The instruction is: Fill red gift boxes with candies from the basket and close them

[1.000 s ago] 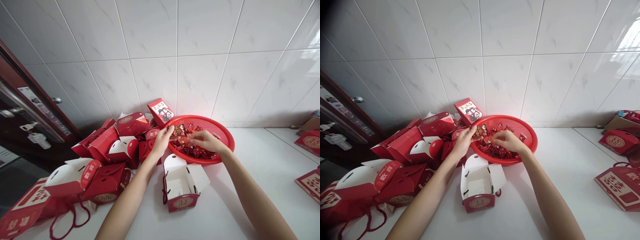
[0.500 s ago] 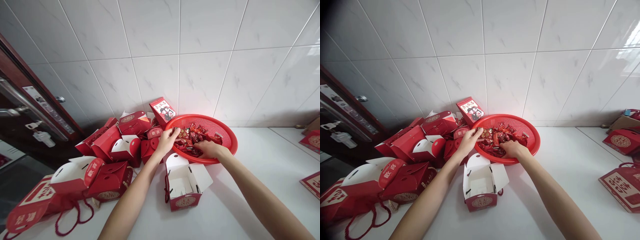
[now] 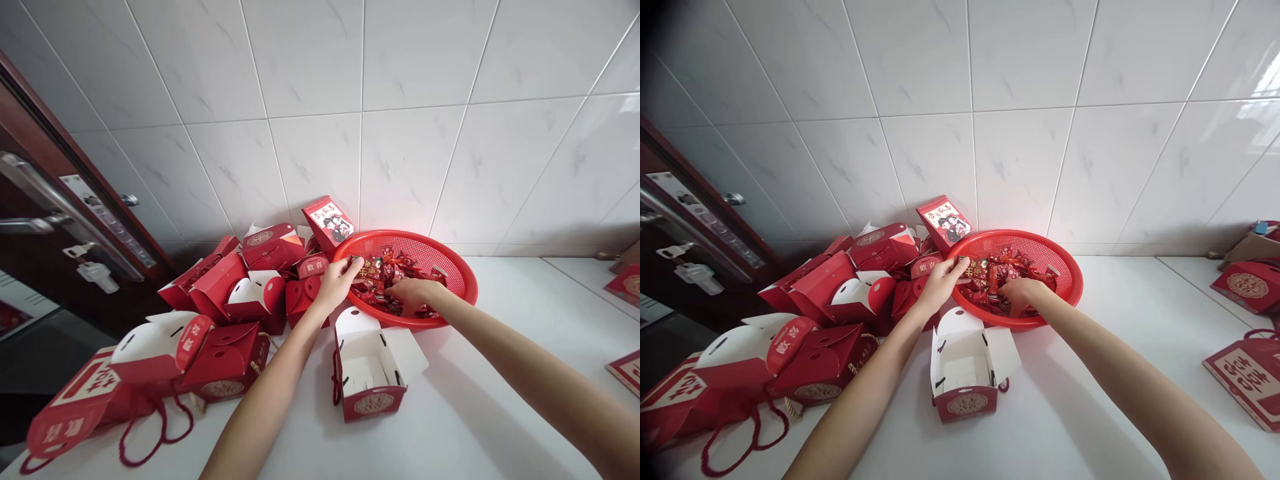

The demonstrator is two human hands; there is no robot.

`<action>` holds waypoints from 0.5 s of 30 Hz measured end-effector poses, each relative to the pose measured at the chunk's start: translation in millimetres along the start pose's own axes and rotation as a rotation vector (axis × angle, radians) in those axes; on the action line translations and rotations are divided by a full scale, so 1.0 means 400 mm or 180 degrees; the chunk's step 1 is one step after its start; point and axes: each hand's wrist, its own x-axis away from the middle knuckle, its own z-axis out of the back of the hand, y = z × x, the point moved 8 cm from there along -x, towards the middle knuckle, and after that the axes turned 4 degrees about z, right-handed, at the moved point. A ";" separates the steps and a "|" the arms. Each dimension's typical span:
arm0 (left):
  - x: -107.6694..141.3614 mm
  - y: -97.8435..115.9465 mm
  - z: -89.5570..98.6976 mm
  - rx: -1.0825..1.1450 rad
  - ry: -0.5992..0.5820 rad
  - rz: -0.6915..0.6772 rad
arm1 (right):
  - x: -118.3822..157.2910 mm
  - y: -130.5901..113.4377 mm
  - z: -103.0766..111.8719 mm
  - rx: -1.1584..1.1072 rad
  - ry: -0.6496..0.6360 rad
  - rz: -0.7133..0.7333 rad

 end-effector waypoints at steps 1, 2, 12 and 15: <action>-0.001 0.000 0.000 -0.0005 -0.0010 -0.0007 | -0.003 -0.004 0.001 0.0050 0.0055 0.0009; -0.001 0.001 -0.001 -0.0006 -0.0021 -0.0019 | -0.005 -0.007 0.002 0.0098 0.0115 0.0020; 0.000 0.002 -0.004 -0.0047 -0.0005 0.0019 | -0.009 -0.030 0.008 0.0181 0.0391 0.0237; 0.000 0.001 -0.004 -0.0045 -0.0019 0.0016 | -0.011 -0.029 0.007 0.0180 0.0386 0.0223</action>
